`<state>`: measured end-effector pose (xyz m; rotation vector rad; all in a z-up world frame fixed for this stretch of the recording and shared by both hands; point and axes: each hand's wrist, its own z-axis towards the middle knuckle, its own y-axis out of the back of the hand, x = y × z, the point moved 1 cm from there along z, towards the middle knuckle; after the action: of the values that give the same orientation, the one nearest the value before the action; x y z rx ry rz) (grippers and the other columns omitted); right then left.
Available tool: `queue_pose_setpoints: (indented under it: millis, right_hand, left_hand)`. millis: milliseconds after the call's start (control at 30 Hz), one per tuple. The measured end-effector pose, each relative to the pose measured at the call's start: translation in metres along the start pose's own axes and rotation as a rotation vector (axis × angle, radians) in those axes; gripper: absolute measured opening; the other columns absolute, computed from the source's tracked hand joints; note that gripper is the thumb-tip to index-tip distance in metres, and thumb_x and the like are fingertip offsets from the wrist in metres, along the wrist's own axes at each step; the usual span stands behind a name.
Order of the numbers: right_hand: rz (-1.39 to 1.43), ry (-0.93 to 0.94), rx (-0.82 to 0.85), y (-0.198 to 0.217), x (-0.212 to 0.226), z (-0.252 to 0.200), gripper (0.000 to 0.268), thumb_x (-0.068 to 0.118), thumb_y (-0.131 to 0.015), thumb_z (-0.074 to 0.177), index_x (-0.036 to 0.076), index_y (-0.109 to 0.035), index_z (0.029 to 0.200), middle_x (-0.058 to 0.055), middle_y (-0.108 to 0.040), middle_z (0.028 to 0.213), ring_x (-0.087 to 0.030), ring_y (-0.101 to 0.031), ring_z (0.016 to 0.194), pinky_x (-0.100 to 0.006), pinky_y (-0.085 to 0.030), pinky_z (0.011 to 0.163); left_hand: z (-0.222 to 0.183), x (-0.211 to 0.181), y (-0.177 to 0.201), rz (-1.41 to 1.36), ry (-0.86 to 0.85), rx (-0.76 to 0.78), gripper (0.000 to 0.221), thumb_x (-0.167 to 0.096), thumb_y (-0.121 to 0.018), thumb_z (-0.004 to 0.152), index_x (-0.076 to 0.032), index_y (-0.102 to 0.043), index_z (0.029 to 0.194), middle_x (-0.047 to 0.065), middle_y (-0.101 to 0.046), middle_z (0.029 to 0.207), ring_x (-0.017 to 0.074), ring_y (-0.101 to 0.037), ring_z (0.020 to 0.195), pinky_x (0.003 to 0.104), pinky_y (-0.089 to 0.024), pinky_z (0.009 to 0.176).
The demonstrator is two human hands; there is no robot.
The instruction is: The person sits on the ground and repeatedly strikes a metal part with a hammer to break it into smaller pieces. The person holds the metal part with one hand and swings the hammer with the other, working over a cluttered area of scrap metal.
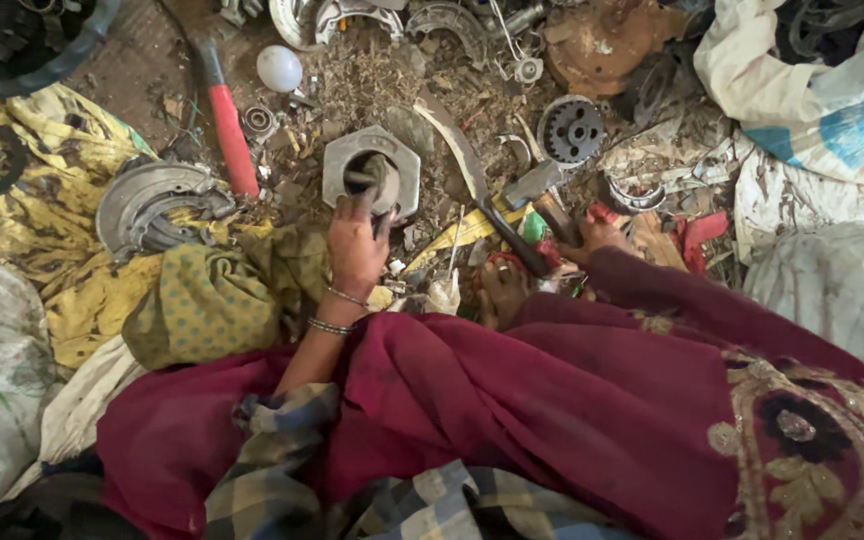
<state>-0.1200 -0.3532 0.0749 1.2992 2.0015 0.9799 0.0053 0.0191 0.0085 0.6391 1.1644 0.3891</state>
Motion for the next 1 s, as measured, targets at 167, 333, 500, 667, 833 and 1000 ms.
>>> queue_pose_setpoints:
  millis: [167,333,500,667,833,1000]
  right_hand:
    - [0.459,-0.432,-0.316,-0.017,-0.004,0.022,0.05,0.035,-0.071,0.092,0.001,-0.058,0.127,-0.028,-0.057,0.124,-0.046,-0.06,0.108,-0.055,-0.051,0.083]
    - [0.121,0.009,-0.434,-0.035,0.029,0.047,0.046,0.033,-0.07,0.092,0.008,-0.054,0.127,-0.021,-0.06,0.127,-0.037,-0.061,0.111,-0.045,-0.056,0.087]
    - [0.475,-0.417,-0.43,-0.049,0.058,0.059,0.062,0.045,-0.075,0.088,0.004,-0.054,0.129,-0.021,-0.061,0.118,-0.044,-0.063,0.103,-0.055,-0.052,0.081]
    - [0.457,-0.403,-0.382,-0.044,0.054,0.058,0.052,0.039,-0.074,0.089,0.003,-0.058,0.122,-0.022,-0.062,0.116,-0.045,-0.067,0.096,-0.055,-0.054,0.075]
    - [0.6,-0.405,-0.199,-0.027,0.04,0.055,0.048,0.043,-0.073,0.092,0.003,-0.064,0.115,-0.019,-0.07,0.102,-0.035,-0.071,0.087,-0.048,-0.056,0.074]
    - [0.974,-0.384,0.146,-0.017,0.021,0.064,0.053,0.044,-0.079,0.089,-0.004,-0.07,0.109,-0.013,-0.073,0.082,-0.021,-0.069,0.064,-0.035,-0.055,0.059]
  left_hand:
    - [0.002,-0.004,0.018,-0.257,0.046,0.009,0.045,-0.026,-0.072,0.101,-0.002,-0.059,0.137,0.024,-0.067,0.125,0.0448,-0.064,0.115,0.051,-0.052,0.096]
    - [0.004,0.0,0.009,-0.406,0.079,-0.006,0.05,-0.028,-0.066,0.104,-0.001,-0.051,0.143,0.026,-0.065,0.128,0.0457,-0.064,0.117,0.05,-0.052,0.097]
    - [-0.003,0.005,-0.001,-0.108,-0.006,-0.013,0.048,-0.023,-0.063,0.104,-0.003,-0.049,0.145,0.028,-0.06,0.13,0.0472,-0.059,0.118,0.051,-0.048,0.102]
    - [-0.003,0.003,-0.001,-0.02,-0.015,-0.011,0.053,-0.018,-0.061,0.103,-0.005,-0.045,0.152,0.027,-0.057,0.133,0.046,-0.057,0.12,0.05,-0.047,0.105]
    - [-0.001,0.001,0.0,-0.041,0.024,-0.004,0.054,-0.019,-0.064,0.103,-0.011,-0.046,0.153,0.025,-0.059,0.132,0.0428,-0.059,0.12,0.048,-0.05,0.103]
    - [0.001,-0.001,0.008,-0.062,0.013,-0.054,0.056,-0.015,-0.068,0.098,-0.01,-0.049,0.15,0.024,-0.063,0.126,0.0428,-0.063,0.112,0.048,-0.053,0.095]
